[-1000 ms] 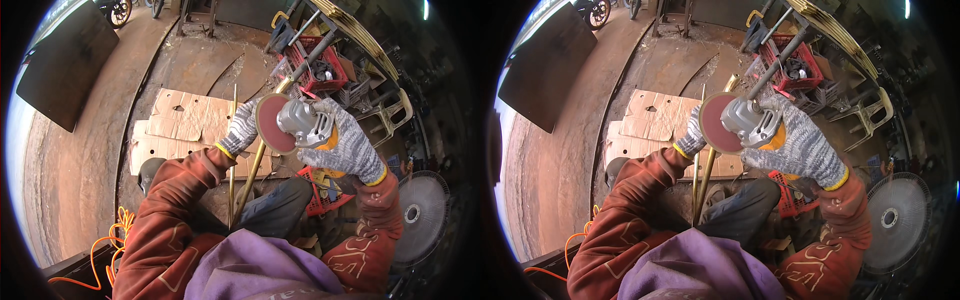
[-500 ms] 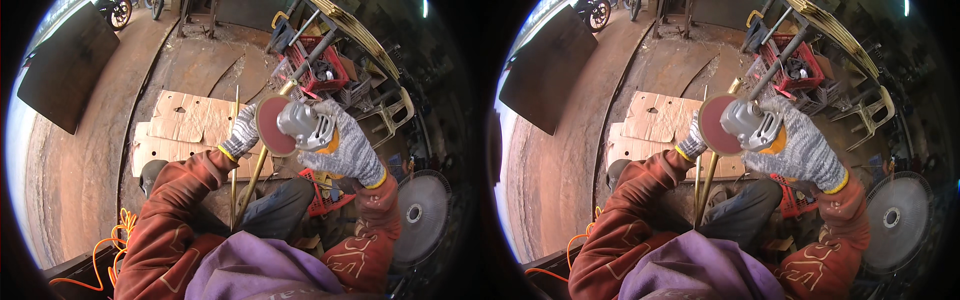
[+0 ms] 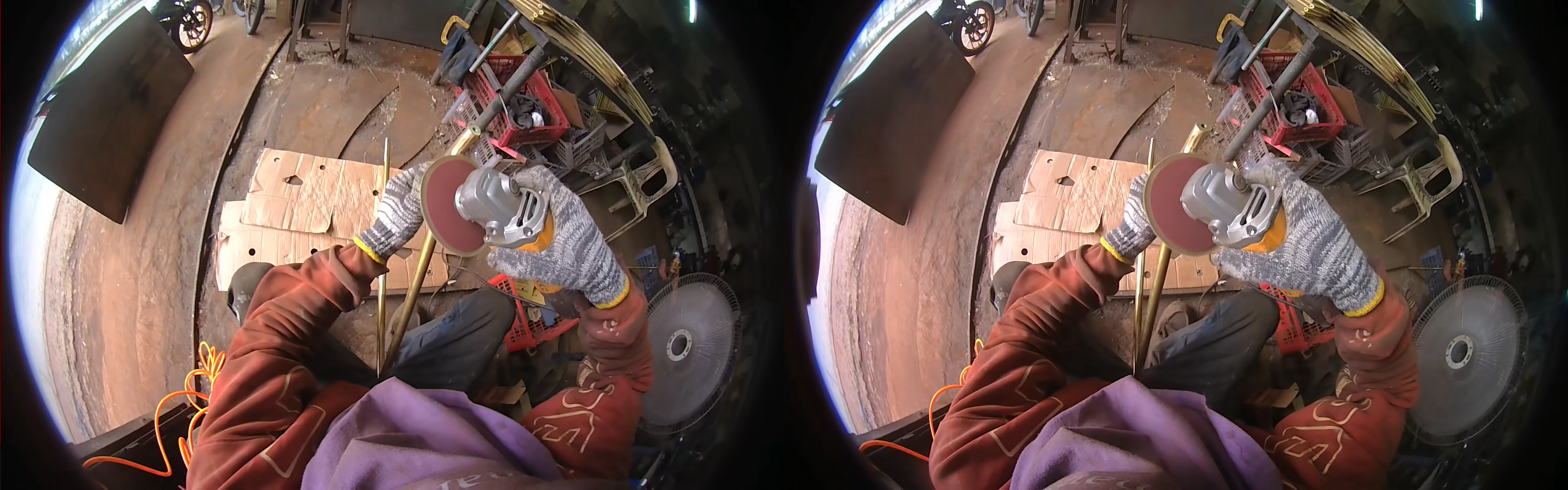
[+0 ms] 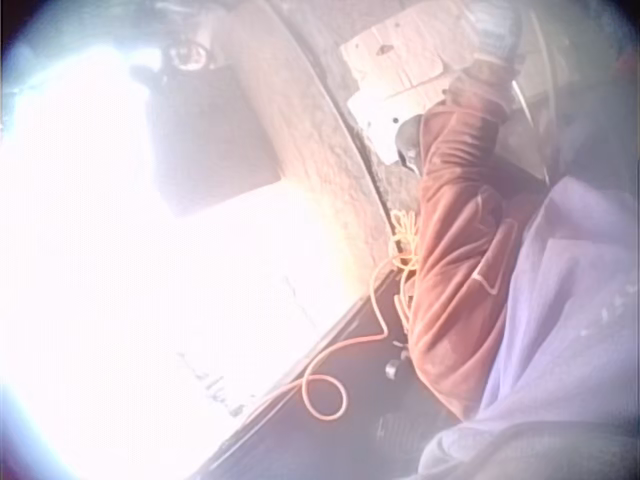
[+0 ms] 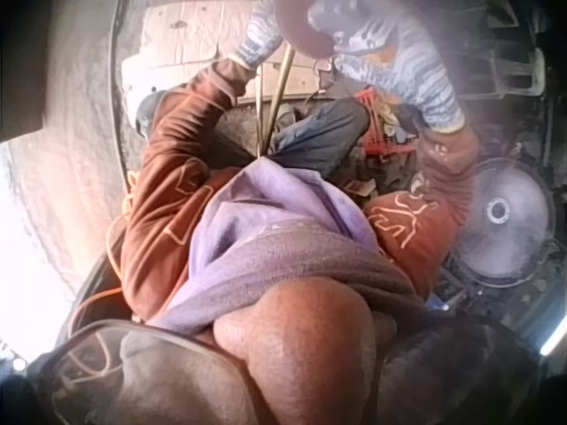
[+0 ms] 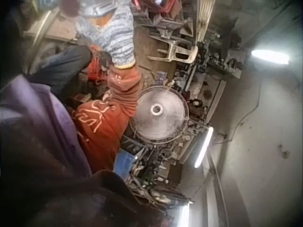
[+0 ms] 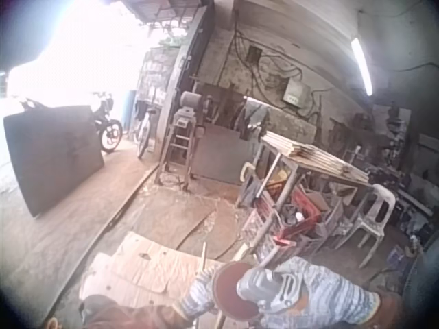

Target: The person uses a handheld angle grinder to smooth and shape the ends of thin brass rods while holding them against a piece of cardboard on the floor.

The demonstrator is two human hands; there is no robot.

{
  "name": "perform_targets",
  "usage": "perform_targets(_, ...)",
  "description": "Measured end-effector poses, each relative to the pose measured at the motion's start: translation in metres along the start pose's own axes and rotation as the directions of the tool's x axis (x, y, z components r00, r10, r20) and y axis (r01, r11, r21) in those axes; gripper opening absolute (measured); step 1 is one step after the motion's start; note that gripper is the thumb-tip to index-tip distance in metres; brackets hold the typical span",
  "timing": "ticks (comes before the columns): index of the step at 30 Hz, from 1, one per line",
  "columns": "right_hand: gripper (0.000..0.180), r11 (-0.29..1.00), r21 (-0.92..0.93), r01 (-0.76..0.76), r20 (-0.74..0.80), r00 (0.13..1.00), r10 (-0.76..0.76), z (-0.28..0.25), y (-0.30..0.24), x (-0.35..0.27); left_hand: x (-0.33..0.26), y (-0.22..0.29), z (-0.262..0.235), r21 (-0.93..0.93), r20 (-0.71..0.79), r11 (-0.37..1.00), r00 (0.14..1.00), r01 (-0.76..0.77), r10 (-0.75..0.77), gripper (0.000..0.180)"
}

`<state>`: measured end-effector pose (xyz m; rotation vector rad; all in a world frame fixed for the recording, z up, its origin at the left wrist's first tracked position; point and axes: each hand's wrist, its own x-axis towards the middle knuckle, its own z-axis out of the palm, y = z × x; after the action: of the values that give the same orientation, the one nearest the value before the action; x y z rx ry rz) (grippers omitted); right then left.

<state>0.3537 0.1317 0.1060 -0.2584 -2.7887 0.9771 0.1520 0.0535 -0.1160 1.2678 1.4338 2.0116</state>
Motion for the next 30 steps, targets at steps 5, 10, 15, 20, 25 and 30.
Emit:
perform_targets(5, 0.088, 0.999, 0.011, -0.047, 0.020, 0.999, 0.047, 0.001, 0.005, -0.001, 0.000, -0.002, 0.000, 0.040, -0.047, 0.999, 0.999, 0.009, -0.007, 0.037)
perform_targets(10, 0.089, 0.995, 0.071, -0.069, 0.052, 0.997, 0.065, 0.002, 0.002, -0.002, 0.001, -0.002, -0.001, 0.287, -0.035, 0.951, 0.991, -0.117, 0.133, 0.038)
perform_targets(15, 0.083, 0.992, 0.109, -0.058, 0.015, 0.998, 0.056, 0.001, -0.001, 0.001, 0.001, 0.000, 0.001, 0.069, -0.037, 0.997, 0.998, -0.040, 0.043, 0.039)
perform_targets(20, 0.082, 0.992, 0.117, -0.054, 0.018, 0.998, 0.052, 0.003, 0.000, 0.001, 0.001, 0.007, 0.000, 0.016, -0.002, 0.999, 0.999, 0.041, -0.041, 0.036)
perform_targets(25, 0.083, 0.992, -0.122, 0.033, -0.034, 0.999, -0.038, 0.014, -0.016, -0.001, -0.003, -0.001, -0.002, -0.077, -0.022, 0.997, 1.000, -0.009, 0.007, 0.032)
perform_targets(30, 0.080, 0.976, -0.217, 0.031, -0.107, 0.993, -0.055, 0.022, -0.008, -0.007, -0.003, 0.000, 0.000, -0.110, 0.009, 0.991, 0.997, -0.070, 0.071, 0.033)
